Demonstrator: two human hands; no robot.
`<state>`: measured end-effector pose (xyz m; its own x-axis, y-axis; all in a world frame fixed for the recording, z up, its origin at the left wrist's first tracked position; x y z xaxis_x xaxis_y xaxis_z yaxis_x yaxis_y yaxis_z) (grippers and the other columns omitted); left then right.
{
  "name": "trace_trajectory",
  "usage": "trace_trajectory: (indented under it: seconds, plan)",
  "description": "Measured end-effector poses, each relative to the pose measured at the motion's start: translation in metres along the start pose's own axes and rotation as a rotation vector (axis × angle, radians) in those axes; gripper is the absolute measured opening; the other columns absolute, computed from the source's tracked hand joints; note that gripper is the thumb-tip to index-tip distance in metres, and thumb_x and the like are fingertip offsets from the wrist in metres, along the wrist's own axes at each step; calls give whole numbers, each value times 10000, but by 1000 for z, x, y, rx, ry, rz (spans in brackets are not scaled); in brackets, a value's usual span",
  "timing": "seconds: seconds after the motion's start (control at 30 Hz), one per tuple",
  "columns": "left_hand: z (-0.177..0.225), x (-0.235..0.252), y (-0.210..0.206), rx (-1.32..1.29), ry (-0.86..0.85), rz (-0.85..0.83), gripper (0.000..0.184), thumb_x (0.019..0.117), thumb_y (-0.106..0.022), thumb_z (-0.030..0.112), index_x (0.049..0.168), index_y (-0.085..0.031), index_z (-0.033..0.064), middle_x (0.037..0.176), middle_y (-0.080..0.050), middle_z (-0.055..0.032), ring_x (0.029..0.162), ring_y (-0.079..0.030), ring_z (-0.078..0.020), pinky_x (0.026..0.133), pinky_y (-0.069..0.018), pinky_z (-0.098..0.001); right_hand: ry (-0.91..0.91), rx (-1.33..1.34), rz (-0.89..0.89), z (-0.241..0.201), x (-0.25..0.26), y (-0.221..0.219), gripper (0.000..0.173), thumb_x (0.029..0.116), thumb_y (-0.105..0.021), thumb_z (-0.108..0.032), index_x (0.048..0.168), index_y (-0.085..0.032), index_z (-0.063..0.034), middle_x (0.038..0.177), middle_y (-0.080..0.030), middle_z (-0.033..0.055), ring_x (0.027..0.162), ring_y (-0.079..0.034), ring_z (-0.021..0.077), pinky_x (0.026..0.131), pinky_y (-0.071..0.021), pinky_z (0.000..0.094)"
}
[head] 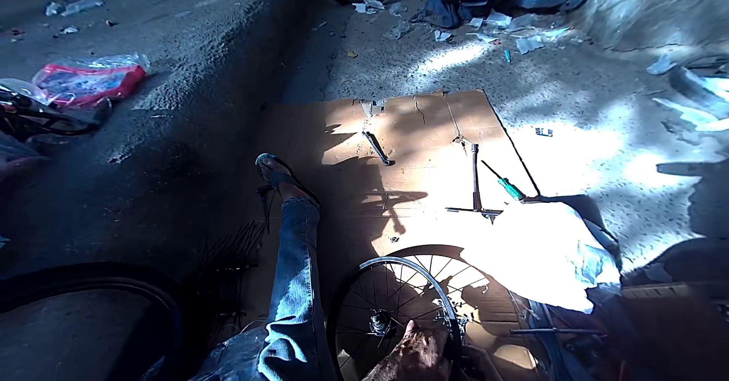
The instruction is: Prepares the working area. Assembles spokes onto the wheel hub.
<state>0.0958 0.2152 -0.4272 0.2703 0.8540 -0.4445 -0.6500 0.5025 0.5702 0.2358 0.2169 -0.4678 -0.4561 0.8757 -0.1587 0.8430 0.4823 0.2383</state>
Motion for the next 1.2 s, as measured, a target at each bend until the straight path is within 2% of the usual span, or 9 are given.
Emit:
trace_trajectory:
  seconds: [0.07, 0.27, 0.37, 0.53, 0.73, 0.83, 0.93, 1.03, 1.2]
  plan:
    - [-3, 1, 1, -16, -26, 8, 349, 1019, -526, 242, 1250, -653, 14, 1159, -710, -199, 1151, -653, -346, 1108, -381, -577, -6, -14, 3, -3, 0, 0, 385, 938, -653, -91, 1251, -547, 105, 1064, -697, 179, 879, -717, 191, 797, -618, 370]
    - [0, 2, -10, 124, 59, -24, 429, 1084, -390, 290, 1300, -625, 3, 1298, -653, -218, 1308, -560, -374, 1191, -277, -600, -16, -14, 2, -6, -1, 1, 375, 944, -633, -108, 1247, -554, 98, 1058, -701, 161, 871, -716, 172, 788, -617, 357]
    - [-6, 5, -18, 153, 38, -19, 397, 1075, -410, 293, 1247, -642, 21, 1191, -689, -190, 1225, -610, -344, 1139, -340, -588, -37, 24, 11, -2, -2, 0, 378, 937, -652, -117, 1237, -561, 96, 1039, -708, 155, 857, -715, 171, 780, -617, 367]
    - [-11, 6, -13, 24, -3, -49, 372, 1051, -457, 290, 1257, -632, 35, 1217, -678, -190, 1225, -609, -335, 1139, -347, -587, -52, 11, 22, 2, -2, 1, 384, 919, -664, -96, 1238, -567, 94, 1045, -714, 157, 869, -717, 168, 787, -614, 357]
    - [-2, 4, -2, 18, 46, -76, 388, 1068, -412, 279, 1285, -619, 32, 1327, -634, -189, 1338, -529, -361, 1195, -245, -624, -18, 8, 35, -8, 0, 2, 355, 916, -679, -95, 1212, -586, 77, 1026, -712, 131, 831, -713, 147, 751, -621, 340]
    - [-8, 7, -7, 36, 21, -44, 376, 1064, -431, 292, 1264, -628, 42, 1281, -655, -182, 1298, -556, -353, 1176, -282, -613, -19, 5, 39, -8, 0, 2, 323, 917, -672, -96, 1195, -599, 52, 1020, -712, 111, 817, -702, 133, 734, -611, 329]
    - [-6, 9, -9, 63, 68, -54, 435, 1059, -405, 293, 1315, -613, 10, 1360, -617, -219, 1369, -502, -399, 1195, -241, -652, -20, -3, 35, -7, 1, 2, 344, 913, -670, -95, 1208, -595, 65, 1026, -710, 119, 833, -700, 136, 745, -606, 327]
    - [-7, 9, -13, 116, 74, -35, 410, 1069, -393, 309, 1274, -626, 41, 1266, -668, -178, 1279, -576, -329, 1174, -292, -572, -34, 6, 39, -4, 1, 2, 338, 919, -666, -84, 1218, -595, 57, 1052, -709, 125, 864, -711, 148, 772, -616, 337]
    - [-11, 7, -17, 81, 30, -40, 389, 1040, -423, 302, 1248, -636, 51, 1187, -697, -161, 1216, -615, -306, 1168, -300, -560, -42, -10, 34, -3, -1, 2, 334, 925, -664, -95, 1219, -596, 50, 1045, -709, 115, 855, -708, 146, 766, -613, 333]
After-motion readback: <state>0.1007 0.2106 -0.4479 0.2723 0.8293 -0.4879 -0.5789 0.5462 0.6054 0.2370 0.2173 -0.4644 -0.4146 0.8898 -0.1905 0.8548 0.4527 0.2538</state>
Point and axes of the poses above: each hand's wrist, its own x-axis towards the middle knuckle, its own y-axis out of the back of the hand, z = x × y, the point moved 8 cm from there along x, towards the middle knuckle
